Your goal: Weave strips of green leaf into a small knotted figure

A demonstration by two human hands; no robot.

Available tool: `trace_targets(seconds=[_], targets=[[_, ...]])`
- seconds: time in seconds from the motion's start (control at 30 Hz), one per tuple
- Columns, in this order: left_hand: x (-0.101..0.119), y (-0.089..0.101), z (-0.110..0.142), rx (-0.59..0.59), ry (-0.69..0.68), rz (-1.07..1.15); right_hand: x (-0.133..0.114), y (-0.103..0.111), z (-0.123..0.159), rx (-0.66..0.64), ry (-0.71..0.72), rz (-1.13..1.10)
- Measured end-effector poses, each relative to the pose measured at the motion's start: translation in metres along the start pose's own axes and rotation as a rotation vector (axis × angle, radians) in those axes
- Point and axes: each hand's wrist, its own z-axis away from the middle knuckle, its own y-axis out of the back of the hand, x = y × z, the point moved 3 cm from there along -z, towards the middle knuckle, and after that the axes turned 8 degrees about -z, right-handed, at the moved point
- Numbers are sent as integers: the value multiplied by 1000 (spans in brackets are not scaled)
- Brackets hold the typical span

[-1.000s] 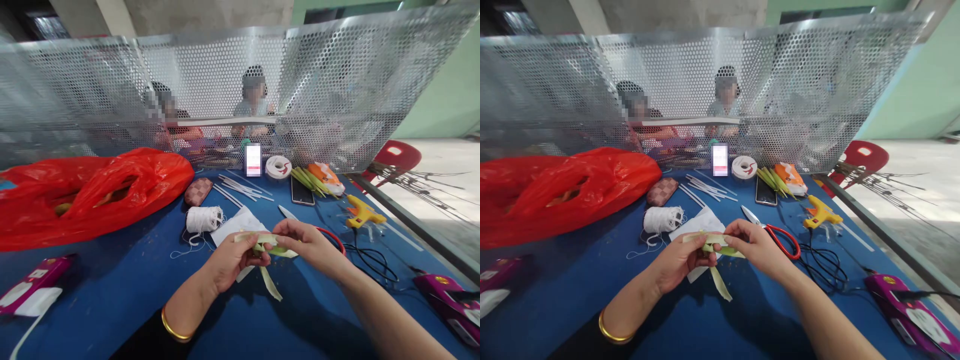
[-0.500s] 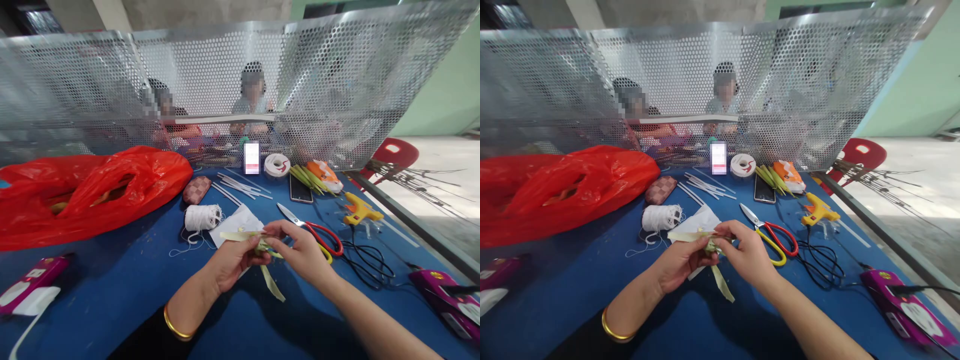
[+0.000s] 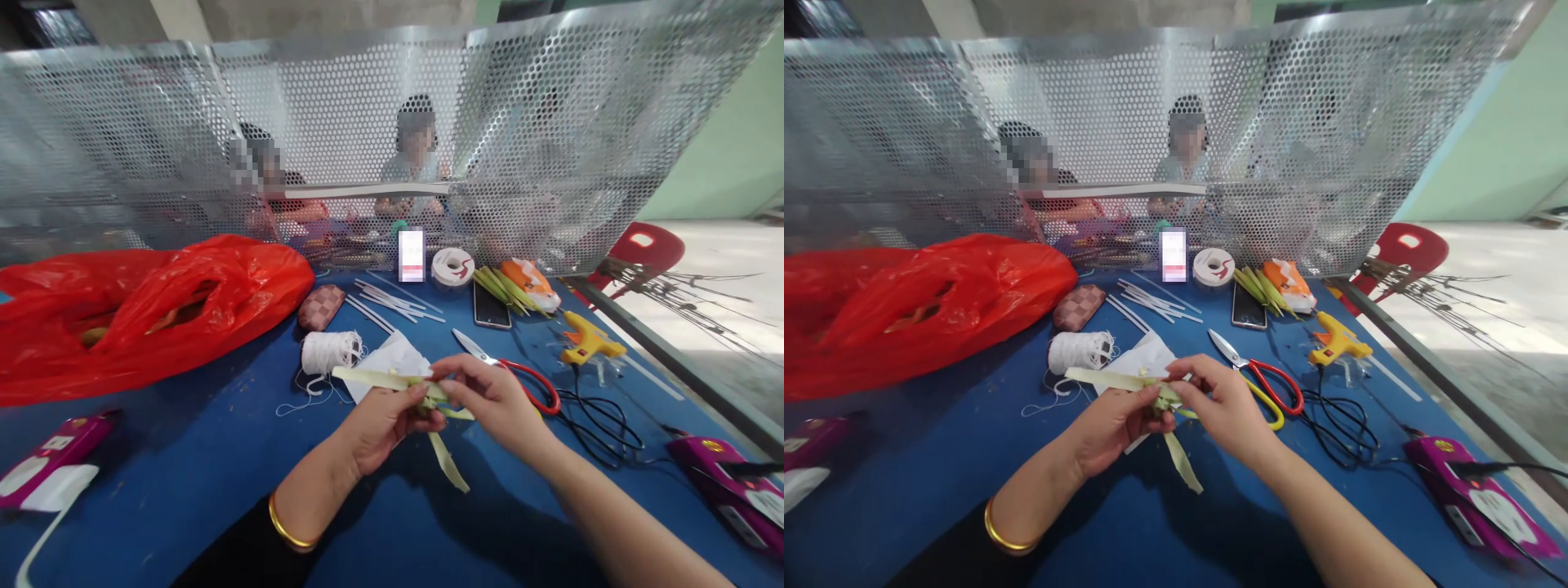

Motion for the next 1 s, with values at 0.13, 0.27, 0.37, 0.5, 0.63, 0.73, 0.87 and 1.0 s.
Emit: trace_targets(seconds=[0.13, 0.27, 0.37, 0.5, 0.63, 0.73, 0.87, 1.0], targets=[[8, 2, 0, -29, -27, 86, 1, 15, -6, -35, -17, -5], [7, 1, 1, -49, -10, 58, 3, 11, -5, -66, 9, 2], [2, 0, 1, -64, 8, -24, 3, 2, -3, -34, 44, 4], [-2, 0, 0, -79, 34, -54, 0, -3, -2, -2, 102, 61], [2, -1, 0, -76, 36, -47, 3, 0, -2, 2, 12, 80], [6, -3, 2, -50, 23, -98, 11, -2, -1, -75, -141, 57], [8, -1, 4, 8, -38, -197, 14, -2, -1, -178, -185, 108], [10, 1, 5, 96, -81, -315, 11, 5, -3, -135, -168, 70]])
